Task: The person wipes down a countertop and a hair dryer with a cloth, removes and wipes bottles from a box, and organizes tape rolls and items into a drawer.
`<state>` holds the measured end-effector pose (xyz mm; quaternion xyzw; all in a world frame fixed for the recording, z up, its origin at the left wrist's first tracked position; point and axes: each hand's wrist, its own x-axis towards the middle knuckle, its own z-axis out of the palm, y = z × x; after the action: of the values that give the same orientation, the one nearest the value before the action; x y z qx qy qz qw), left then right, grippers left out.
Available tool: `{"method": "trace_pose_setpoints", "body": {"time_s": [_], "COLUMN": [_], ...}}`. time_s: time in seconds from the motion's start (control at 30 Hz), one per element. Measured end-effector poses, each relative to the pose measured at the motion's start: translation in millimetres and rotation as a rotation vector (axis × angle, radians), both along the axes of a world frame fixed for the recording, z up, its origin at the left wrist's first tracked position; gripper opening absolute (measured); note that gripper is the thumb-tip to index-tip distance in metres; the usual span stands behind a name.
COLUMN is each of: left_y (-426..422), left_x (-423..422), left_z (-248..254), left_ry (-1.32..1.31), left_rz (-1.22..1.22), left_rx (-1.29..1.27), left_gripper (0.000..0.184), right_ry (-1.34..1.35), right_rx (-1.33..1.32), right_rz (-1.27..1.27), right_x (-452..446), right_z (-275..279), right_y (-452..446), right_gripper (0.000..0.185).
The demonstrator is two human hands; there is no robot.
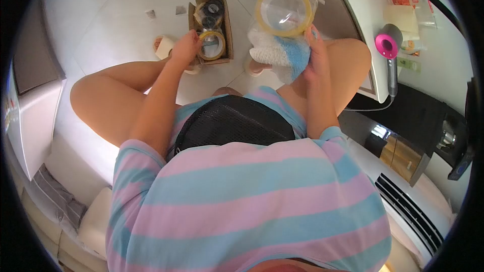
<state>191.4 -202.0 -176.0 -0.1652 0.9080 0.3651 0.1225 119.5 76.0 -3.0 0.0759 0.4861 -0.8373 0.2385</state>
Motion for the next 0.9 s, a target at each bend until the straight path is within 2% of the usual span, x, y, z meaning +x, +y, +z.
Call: {"method": "trace_pose_setpoints", "body": {"time_s": [0.03, 0.07, 0.17, 0.2, 0.27, 0.3, 0.37, 0.4, 0.43, 0.5, 0.53, 0.63, 0.67, 0.77, 0.8, 0.9], "left_y": [-6, -12, -17, -23, -59, -77, -81, -88, -89, -44, -38, -11, -18, -36, -31, -41], "left_x": [1, 5, 18, 22, 11, 9, 9, 10, 10, 16, 16, 9, 17, 10, 5, -16], "left_z": [-1, -20, 0, 11, 7, 16, 42, 7, -20, -20, -56, -38, -88, -94, -59, -28], "left_ry": [0.008, 0.138, 0.068, 0.272, 0.138, 0.108, 0.112, 0.144, -0.002, -0.153, -0.236, -0.530, -0.450, -0.291, -0.242, 0.132], "left_rz": [-0.015, -0.059, 0.025, -0.042, 0.424, 0.586, 0.601, 0.605, 0.520, 0.374, 0.426, 0.352, 0.386, 0.246, 0.395, 0.504], "left_rx": [0.060, 0.141, 0.302, 0.102, 0.325, 0.558, 0.462, 0.437, 0.404, 0.559, 0.609, 0.527, 0.566, 0.226, 0.380, 0.116], "left_gripper": [0.018, 0.019, 0.018, 0.019, 0.019, 0.024, 0.034, 0.045, 0.054, 0.072, 0.076, 0.076, 0.073, 0.071, 0.061, 0.050], "right_ry": [0.002, 0.010, 0.012, 0.013, 0.015, 0.016, 0.000, -0.011, -0.015, -0.007, -0.008, -0.018, -0.039, -0.063, -0.074, -0.083], "right_rx": [-0.027, -0.023, -0.025, -0.042, -0.068, -0.074, -0.079, -0.081, -0.086, -0.082, -0.079, -0.060, -0.016, 0.030, 0.007, 0.003], "right_rz": [0.005, -0.004, -0.048, -0.068, -0.108, -0.128, -0.144, -0.137, -0.128, -0.116, -0.112, -0.098, -0.111, -0.122, -0.131, -0.135], "right_x": [-2, -3, -3, -4, -8, -9, -8, -8, -10, -11, -9, -5, 0, -2, -3, -2], "right_z": [0, 0, 0, 0, 1, 3, 6, 6, 7, 7, 7, 0, -1, -3, -1, -1], "right_y": [0, 0, 3, 3, 3, 3, 3, 1, -1, -7, -9, -4, -1, -4, -7, -10], "right_gripper": [0.023, 0.024, 0.024, 0.025, 0.025, 0.025, 0.025, 0.025, 0.025, 0.025, 0.024, 0.023, 0.023, 0.022, 0.020, 0.019]}}
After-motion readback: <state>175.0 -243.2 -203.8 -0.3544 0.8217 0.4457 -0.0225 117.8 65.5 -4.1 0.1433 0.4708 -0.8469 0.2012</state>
